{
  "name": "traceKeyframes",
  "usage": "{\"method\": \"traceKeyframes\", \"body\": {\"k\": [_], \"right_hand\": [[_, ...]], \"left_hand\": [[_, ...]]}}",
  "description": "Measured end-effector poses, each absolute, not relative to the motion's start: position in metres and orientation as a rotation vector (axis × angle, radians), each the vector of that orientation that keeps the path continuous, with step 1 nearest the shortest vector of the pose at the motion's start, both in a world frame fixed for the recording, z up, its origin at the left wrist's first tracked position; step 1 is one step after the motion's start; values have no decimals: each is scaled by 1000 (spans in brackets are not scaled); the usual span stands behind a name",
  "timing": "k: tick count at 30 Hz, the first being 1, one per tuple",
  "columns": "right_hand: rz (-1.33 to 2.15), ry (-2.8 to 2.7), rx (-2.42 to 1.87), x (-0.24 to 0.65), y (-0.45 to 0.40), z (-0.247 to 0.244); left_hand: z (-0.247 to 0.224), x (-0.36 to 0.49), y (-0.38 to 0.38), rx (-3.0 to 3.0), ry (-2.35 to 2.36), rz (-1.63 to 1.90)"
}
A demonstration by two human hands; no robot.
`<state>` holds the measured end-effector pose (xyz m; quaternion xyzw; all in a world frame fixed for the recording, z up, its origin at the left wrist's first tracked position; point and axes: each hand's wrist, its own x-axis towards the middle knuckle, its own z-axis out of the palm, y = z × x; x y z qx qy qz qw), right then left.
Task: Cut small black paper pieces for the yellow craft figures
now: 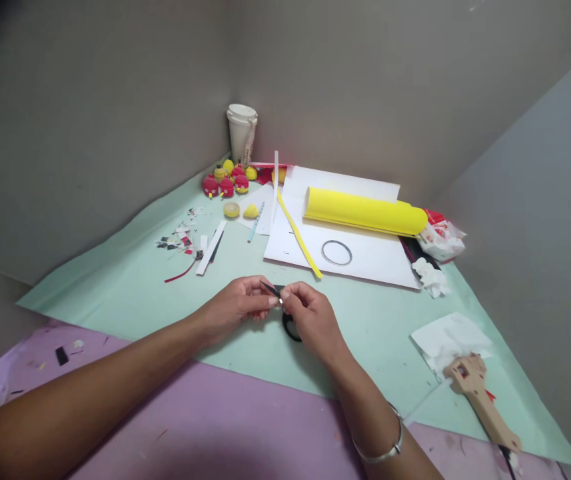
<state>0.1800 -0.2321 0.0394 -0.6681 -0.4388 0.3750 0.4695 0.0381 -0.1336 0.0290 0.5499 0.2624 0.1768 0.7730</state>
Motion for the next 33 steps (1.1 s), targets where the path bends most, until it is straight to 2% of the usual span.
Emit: {"method": "traceKeyframes", "body": {"k": [16,33], "right_hand": [[823,-1035,-1809,183,-230,36],[823,-1094,-1750,180,-231,31]], "left_hand": [[35,33,-117,1604,662,400],[31,31,-117,1674,602,363]]}}
